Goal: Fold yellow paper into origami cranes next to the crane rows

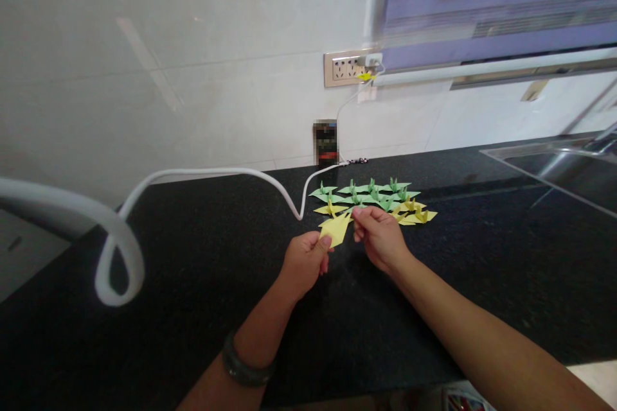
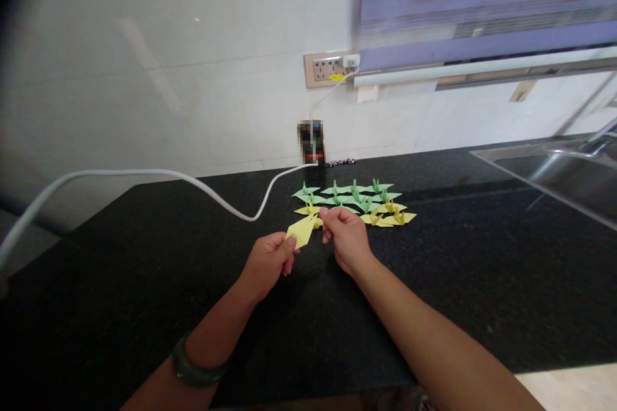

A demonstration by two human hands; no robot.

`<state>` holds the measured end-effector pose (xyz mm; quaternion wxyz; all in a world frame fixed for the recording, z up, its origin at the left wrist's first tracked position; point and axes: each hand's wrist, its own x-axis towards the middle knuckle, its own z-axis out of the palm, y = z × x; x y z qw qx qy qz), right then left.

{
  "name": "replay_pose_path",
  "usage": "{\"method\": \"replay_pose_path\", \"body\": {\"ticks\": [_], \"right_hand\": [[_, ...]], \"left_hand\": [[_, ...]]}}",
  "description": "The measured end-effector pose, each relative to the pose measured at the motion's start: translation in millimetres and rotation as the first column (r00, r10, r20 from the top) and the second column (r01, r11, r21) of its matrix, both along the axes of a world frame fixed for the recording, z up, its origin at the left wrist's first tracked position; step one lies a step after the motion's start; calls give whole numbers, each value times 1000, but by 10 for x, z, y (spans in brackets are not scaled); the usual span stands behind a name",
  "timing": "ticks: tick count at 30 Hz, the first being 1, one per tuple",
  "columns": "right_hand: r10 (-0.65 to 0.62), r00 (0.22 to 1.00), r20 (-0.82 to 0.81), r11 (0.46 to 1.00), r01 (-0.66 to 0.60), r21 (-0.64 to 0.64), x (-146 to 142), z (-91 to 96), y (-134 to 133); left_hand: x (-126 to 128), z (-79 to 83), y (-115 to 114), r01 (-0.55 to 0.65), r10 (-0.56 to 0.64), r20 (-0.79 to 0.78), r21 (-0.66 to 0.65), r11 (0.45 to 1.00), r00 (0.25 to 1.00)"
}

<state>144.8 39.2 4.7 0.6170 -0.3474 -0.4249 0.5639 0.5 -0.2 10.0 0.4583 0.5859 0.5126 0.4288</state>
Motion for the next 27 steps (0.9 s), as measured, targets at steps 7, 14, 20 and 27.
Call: {"method": "replay_pose_path", "body": {"ticks": [7,14,20,27], "right_hand": [[413,904,110,910,-405,-88,-31,34,-100],[212,974,85,975,-205,-85,-43,-32,-62],[157,985,69,984,-150,-93,-19,-33,-13],[234,956,175,970,-217,-108,-8,-68,-21]], "left_hand": [[-23,-39,13,61,-60,-68,20,998,996],[-3,-61,33,76,-76,39,-8,997,996],[-66,-34,93,-222,221,141,-6,975,965],[-167,-16,150,-340,321,313,7,940,894]]}}
